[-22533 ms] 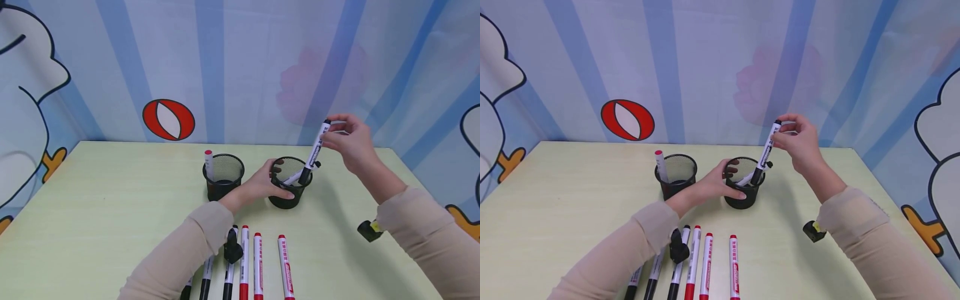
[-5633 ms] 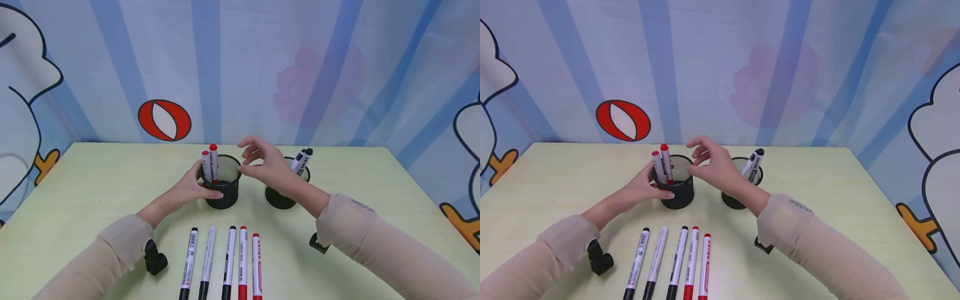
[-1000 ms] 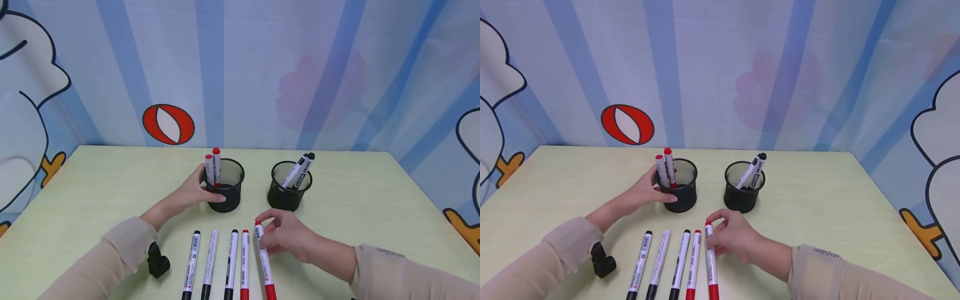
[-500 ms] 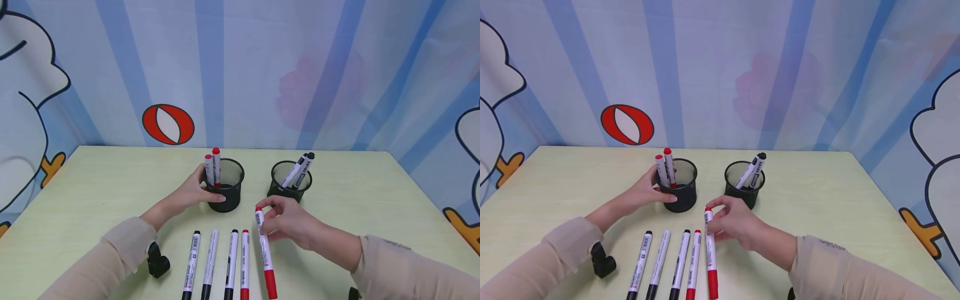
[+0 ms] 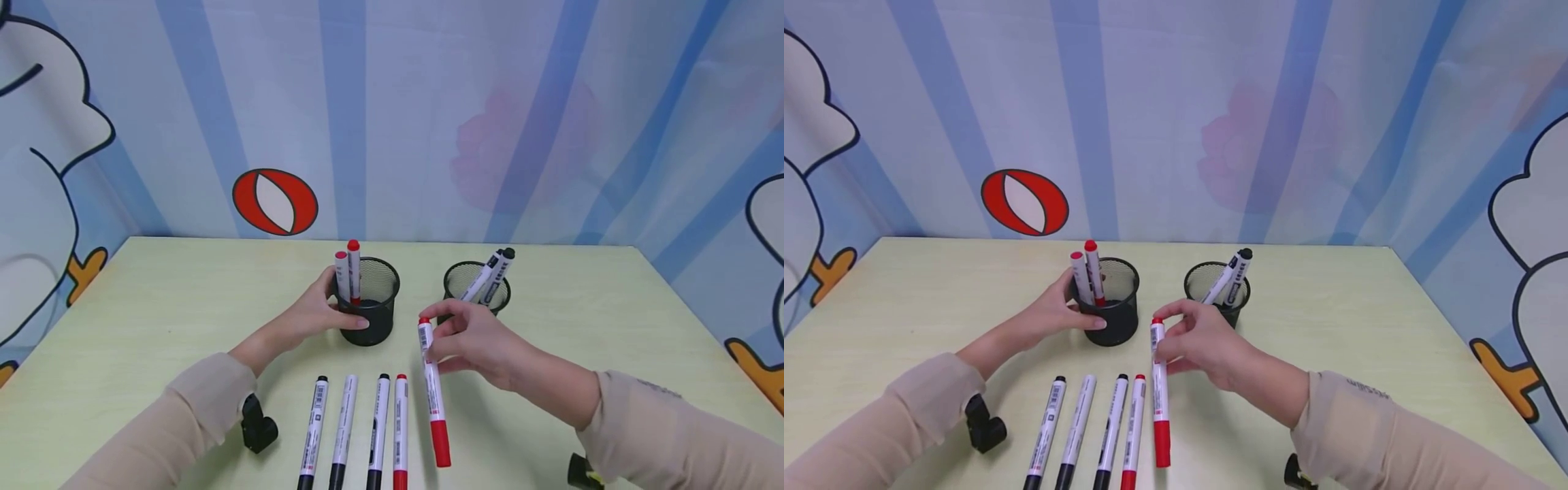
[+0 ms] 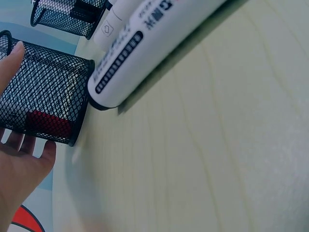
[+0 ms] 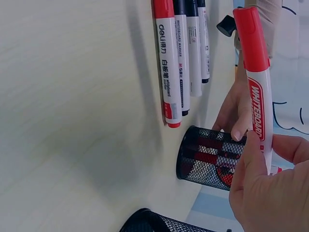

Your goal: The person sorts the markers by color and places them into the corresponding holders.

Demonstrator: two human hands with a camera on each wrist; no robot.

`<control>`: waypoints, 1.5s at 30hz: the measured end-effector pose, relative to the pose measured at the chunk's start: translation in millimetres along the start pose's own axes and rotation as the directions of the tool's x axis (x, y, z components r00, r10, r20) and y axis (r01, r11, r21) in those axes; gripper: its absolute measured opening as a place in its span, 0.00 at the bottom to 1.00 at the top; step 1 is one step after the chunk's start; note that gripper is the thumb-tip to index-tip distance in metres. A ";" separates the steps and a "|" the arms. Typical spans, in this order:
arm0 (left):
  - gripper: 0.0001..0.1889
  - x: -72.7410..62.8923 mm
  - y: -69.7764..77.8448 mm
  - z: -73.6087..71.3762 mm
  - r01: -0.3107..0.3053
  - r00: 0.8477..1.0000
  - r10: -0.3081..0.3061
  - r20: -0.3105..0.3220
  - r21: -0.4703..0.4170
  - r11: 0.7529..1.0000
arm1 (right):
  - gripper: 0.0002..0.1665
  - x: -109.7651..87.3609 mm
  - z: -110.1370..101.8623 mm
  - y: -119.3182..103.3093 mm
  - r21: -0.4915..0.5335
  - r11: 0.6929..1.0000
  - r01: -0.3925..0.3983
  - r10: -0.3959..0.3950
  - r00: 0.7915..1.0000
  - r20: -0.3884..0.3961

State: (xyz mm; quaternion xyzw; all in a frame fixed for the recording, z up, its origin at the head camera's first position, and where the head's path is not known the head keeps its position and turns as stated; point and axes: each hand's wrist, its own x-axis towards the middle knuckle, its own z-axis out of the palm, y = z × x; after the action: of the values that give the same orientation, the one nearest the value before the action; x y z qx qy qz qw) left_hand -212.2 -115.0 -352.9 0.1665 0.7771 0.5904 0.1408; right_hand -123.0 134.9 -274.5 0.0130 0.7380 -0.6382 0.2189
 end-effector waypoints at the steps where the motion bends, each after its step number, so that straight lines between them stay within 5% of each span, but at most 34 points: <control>1: 0.46 0.0 0.0 0.0 0.000 1.000 0.000 -0.001 0.000 1.000 | 0.27 0.2 -0.3 -1.2 -0.001 1.000 0.006 -0.006 1.000 0.001; 45: 0.46 0.5 3.5 -0.1 0.036 0.999 -0.036 -0.012 0.033 0.999 | 0.29 43.2 -4.6 -50.0 0.051 0.989 0.142 -0.140 0.990 -0.037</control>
State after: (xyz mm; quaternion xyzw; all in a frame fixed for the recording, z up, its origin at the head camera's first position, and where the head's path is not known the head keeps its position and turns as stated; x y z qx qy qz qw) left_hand -212.4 -114.0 -349.5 0.1517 0.7905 0.5755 0.1442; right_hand -178.4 118.8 -242.0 -0.0227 0.7231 -0.6714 0.1608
